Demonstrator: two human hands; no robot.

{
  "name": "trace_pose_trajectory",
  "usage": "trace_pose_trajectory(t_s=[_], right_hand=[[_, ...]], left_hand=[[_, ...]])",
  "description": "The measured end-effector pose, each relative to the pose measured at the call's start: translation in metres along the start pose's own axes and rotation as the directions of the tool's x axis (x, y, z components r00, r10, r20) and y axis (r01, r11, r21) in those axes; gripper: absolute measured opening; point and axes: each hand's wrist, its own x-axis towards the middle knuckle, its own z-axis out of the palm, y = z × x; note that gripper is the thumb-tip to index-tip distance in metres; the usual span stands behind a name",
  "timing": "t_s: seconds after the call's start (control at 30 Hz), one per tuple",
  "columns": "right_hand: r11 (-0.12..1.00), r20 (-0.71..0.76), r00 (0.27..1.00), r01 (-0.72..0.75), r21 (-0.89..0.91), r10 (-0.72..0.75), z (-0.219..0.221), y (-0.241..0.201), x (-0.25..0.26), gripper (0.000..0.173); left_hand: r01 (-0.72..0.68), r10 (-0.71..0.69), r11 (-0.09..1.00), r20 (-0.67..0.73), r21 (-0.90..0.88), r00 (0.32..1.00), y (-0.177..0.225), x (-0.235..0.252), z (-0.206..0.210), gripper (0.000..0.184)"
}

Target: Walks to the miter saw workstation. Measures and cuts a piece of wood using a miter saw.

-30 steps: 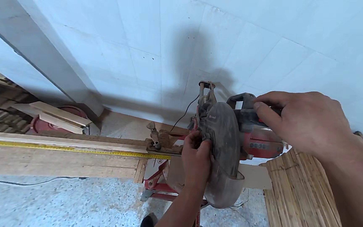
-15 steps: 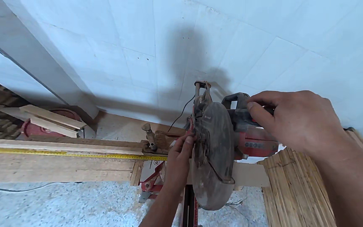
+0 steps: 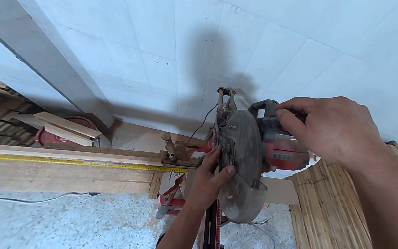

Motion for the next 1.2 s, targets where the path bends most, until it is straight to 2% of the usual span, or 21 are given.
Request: trace_pose_trajectory(t_s=[0.17, 0.4, 0.57, 0.63, 0.77, 0.93, 1.03, 1.2], right_hand=[[1.0, -0.009, 1.0, 0.01, -0.001, -0.01, 0.001, 0.001, -0.001, 0.048], [1.0, -0.005, 1.0, 0.018, 0.007, -0.018, 0.001, 0.001, 0.001, 0.048], [0.999, -0.026, 0.999, 0.044, 0.028, -0.043, 0.002, 0.0, -0.001, 0.049], [0.999, -0.022, 0.999, 0.04, 0.023, -0.04, 0.001, 0.0, -0.001, 0.049], [1.0, -0.024, 0.999, 0.024, 0.014, -0.023, 0.002, 0.0, 0.0, 0.046], [0.999, -0.026, 0.999, 0.044, 0.022, -0.044, 0.002, 0.0, -0.002, 0.047], [1.0, -0.022, 1.0, 0.022, 0.016, -0.022, 0.001, 0.0, -0.001, 0.047], [1.0, 0.018, 1.0, -0.007, 0.01, 0.007, -0.001, 0.001, 0.003, 0.048]], left_hand=[[-0.063, 0.06, 0.998, 0.088, 0.03, 0.994, -0.012, 0.011, -0.02, 0.092], [-0.156, 0.153, 0.984, 0.038, 0.09, 0.988, -0.014, -0.003, -0.002, 0.072], [-0.195, 0.196, 0.981, 0.096, -0.026, 0.976, -0.016, 0.001, -0.014, 0.093], [-0.219, 0.219, 0.976, 0.086, -0.017, 0.972, -0.017, 0.001, -0.013, 0.088], [-0.236, 0.238, 0.97, -0.039, 0.049, 0.97, -0.019, -0.007, 0.004, 0.067], [-0.261, 0.26, 0.963, 0.027, 0.064, 0.965, -0.013, -0.011, -0.001, 0.068], [-0.335, 0.339, 0.937, -0.034, 0.096, 0.94, -0.011, -0.015, 0.004, 0.055], [-0.184, 0.188, 0.961, -0.002, 0.209, 0.982, 0.006, -0.02, 0.006, 0.051]])
